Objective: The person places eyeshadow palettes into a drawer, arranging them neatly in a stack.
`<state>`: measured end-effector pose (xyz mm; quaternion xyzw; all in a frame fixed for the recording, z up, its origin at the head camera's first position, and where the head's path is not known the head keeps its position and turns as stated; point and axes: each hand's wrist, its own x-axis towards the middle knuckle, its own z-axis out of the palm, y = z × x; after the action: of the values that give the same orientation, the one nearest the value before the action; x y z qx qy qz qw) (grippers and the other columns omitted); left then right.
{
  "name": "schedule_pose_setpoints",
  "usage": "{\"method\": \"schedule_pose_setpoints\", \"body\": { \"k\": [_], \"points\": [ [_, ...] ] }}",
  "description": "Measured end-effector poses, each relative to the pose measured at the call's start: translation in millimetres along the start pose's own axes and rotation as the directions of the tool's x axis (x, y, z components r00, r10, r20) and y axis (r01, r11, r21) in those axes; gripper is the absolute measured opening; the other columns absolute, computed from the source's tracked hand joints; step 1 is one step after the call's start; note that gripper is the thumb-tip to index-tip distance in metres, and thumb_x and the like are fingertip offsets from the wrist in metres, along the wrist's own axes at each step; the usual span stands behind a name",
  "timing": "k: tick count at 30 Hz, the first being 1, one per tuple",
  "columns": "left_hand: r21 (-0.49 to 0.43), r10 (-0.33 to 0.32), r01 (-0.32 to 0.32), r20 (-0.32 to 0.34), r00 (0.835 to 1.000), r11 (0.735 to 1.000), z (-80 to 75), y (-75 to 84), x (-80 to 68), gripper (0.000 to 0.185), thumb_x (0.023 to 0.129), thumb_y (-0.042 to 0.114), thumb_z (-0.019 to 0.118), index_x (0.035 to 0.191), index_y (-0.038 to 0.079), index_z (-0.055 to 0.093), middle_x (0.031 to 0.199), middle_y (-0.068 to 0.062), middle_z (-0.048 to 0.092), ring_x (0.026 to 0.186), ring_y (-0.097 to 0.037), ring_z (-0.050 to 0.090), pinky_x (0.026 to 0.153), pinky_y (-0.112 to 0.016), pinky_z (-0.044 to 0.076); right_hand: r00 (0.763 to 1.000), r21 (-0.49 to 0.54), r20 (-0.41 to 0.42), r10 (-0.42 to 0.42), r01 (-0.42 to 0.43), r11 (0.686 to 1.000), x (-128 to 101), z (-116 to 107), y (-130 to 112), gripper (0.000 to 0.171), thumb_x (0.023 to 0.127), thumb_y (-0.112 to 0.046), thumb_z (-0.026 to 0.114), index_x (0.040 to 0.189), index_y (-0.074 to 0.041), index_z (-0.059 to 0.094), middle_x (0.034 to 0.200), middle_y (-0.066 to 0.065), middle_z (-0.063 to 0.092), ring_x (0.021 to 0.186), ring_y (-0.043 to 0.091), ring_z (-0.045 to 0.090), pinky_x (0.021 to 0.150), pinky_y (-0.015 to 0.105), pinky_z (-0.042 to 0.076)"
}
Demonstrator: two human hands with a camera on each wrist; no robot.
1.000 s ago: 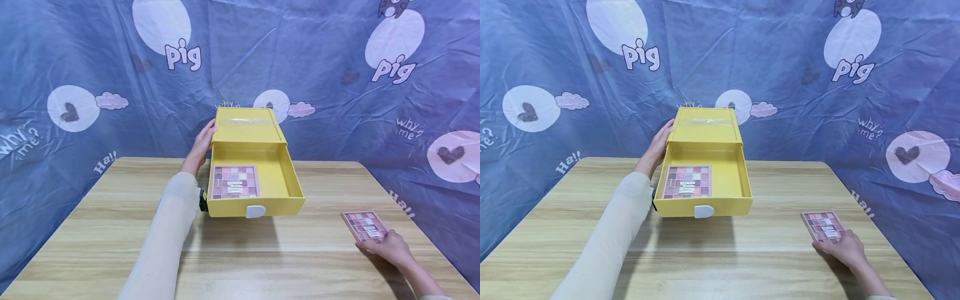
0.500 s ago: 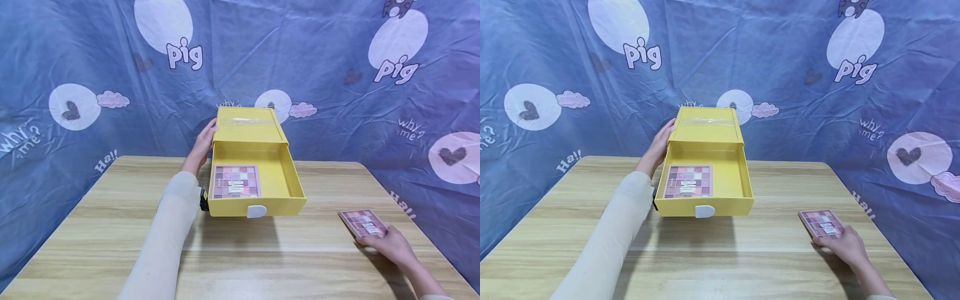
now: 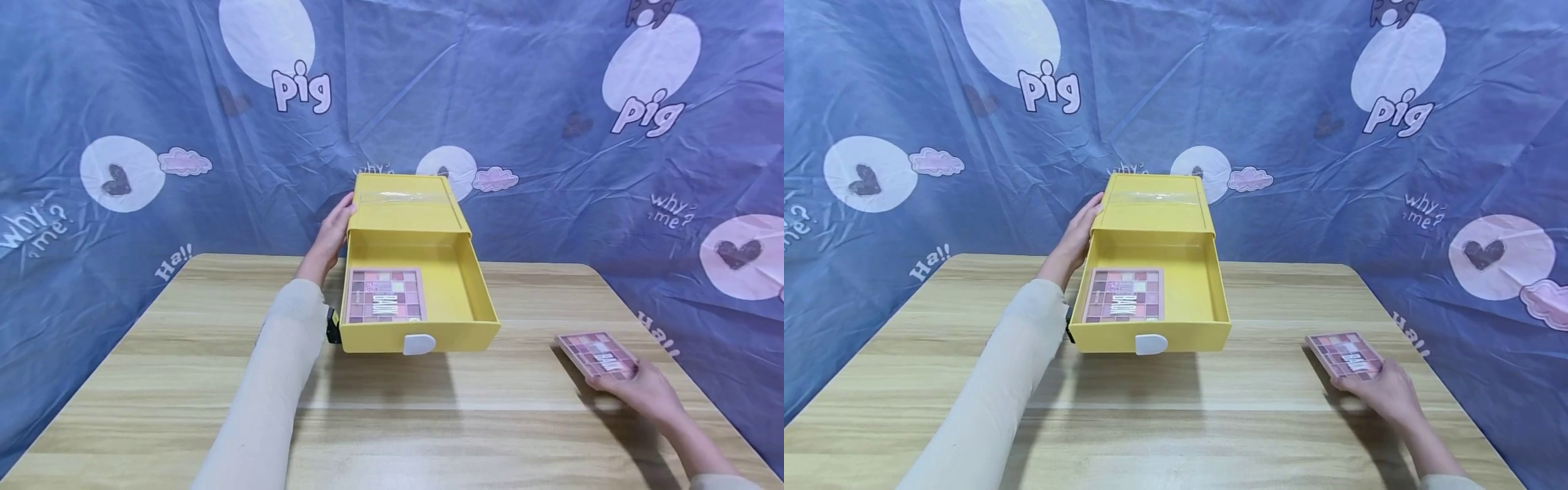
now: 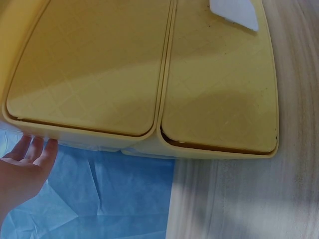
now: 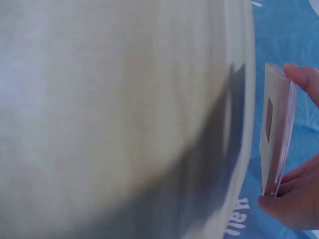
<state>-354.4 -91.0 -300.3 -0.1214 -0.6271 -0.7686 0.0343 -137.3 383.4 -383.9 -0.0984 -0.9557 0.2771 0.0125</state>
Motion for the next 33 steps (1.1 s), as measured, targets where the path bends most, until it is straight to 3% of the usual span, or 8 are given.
{"method": "schedule_pose_setpoints", "body": {
  "k": [4,10,15,23,33],
  "points": [
    [-0.004,0.001,-0.001,-0.002,1.0,1.0,-0.1,-0.6,0.7,0.048,0.088,0.027,0.045,0.134,0.019,0.034,0.133,-0.004,0.035,0.113,-0.018,0.038,0.092,-0.033,0.031,1.0,-0.017,-0.024,-0.014,0.013,1.0,2.8,-7.8,-8.4,0.09,0.07,-0.04,0.067,0.11,0.029,0.023,0.087,0.034,0.048,0.075,0.038,0.049,0.063,0.046,0.041],
    [-0.008,-0.002,0.002,-0.005,1.0,1.0,-1.2,-1.6,0.8,0.047,0.088,0.027,0.046,0.134,0.02,0.035,0.133,-0.003,0.035,0.113,-0.017,0.039,0.091,-0.033,0.032,0.99,0.006,-0.103,-0.098,0.099,0.995,8.8,-17.2,-22.2,0.072,0.068,-0.032,0.071,0.101,0.021,0.035,0.078,0.022,0.051,0.065,0.027,0.049,0.054,0.034,0.04],
    [-0.01,-0.002,0.002,0.0,1.0,1.0,-1.2,-0.9,0.6,0.048,0.088,0.028,0.046,0.134,0.02,0.035,0.132,-0.002,0.036,0.113,-0.018,0.039,0.092,-0.033,0.032,0.978,-0.088,-0.154,-0.142,0.129,0.988,13.2,-27.5,-36.3,0.079,0.065,-0.037,0.071,0.105,0.021,0.036,0.081,0.027,0.049,0.068,0.035,0.047,0.054,0.04,0.038],
    [-0.015,-0.001,0.001,-0.002,1.0,1.0,-0.4,-0.1,0.7,0.047,0.088,0.026,0.046,0.134,0.02,0.035,0.133,-0.003,0.035,0.113,-0.018,0.039,0.091,-0.032,0.032,0.967,-0.148,-0.167,-0.191,0.167,0.975,22.4,-44.3,-61.5,0.069,0.065,-0.039,0.071,0.093,0.015,0.04,0.076,0.021,0.048,0.063,0.031,0.047,0.049,0.035,0.036],
    [-0.027,0.008,-0.008,-0.001,1.0,1.0,-0.6,-0.5,1.6,0.047,0.088,0.025,0.046,0.134,0.018,0.035,0.132,-0.004,0.036,0.112,-0.019,0.04,0.09,-0.031,0.033,0.954,-0.166,-0.172,-0.244,0.216,0.962,30.2,-58.1,-94.1,0.07,0.064,-0.041,0.072,0.096,0.013,0.04,0.081,0.021,0.048,0.066,0.032,0.047,0.052,0.036,0.036]
  ]
}}
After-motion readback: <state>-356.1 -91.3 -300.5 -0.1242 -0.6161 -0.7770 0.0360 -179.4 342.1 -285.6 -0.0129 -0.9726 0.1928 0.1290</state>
